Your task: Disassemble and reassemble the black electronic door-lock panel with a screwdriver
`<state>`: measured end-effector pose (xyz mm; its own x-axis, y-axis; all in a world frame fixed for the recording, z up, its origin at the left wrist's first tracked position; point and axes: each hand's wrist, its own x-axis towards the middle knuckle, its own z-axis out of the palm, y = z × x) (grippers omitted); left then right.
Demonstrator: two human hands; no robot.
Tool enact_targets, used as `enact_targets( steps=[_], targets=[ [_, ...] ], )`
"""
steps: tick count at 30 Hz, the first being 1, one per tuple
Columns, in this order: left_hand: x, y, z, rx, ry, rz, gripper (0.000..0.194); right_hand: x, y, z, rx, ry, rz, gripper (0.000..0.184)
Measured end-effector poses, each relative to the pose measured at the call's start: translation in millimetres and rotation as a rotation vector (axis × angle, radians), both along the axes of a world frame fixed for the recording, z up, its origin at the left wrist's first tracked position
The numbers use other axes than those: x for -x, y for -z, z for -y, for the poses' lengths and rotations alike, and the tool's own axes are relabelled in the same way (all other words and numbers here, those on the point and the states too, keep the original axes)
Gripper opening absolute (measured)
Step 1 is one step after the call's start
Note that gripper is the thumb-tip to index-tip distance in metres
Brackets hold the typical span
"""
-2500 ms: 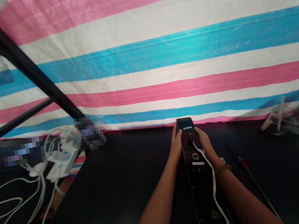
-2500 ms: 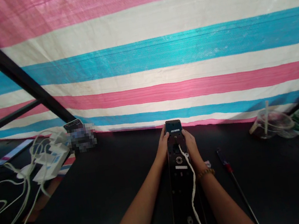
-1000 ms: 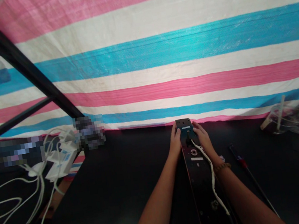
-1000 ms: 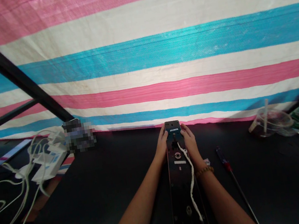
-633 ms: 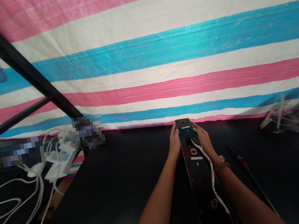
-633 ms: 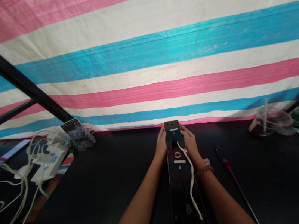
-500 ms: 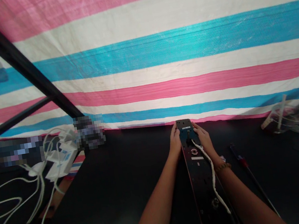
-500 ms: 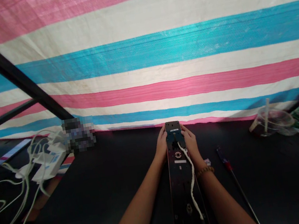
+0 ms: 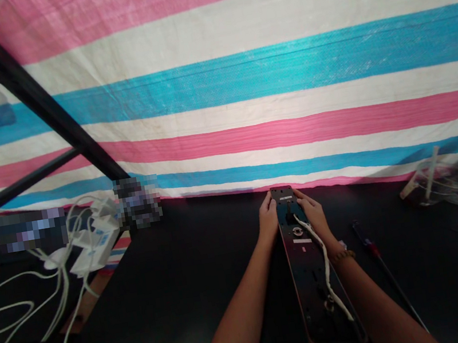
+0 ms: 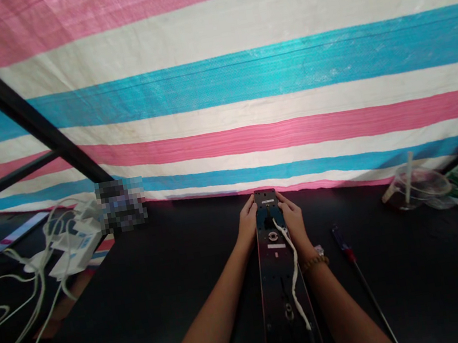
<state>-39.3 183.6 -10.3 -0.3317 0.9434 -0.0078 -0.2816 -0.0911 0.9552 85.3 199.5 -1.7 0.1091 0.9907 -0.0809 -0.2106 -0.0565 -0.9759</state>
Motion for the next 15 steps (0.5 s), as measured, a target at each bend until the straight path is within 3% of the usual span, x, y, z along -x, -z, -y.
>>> enact_targets(
  steps=[8, 15],
  targets=[
    [-3.1, 4.7, 2.8, -0.018, -0.064, -0.058, 0.036, -3.6, 1.3, 4.0, -0.010, 0.014, 0.018, 0.056],
    [-2.6, -4.9, 9.0, -0.036, -0.048, -0.139, 0.034, -3.1, 0.0, 3.7, 0.011, 0.013, 0.010, 0.056]
  ],
)
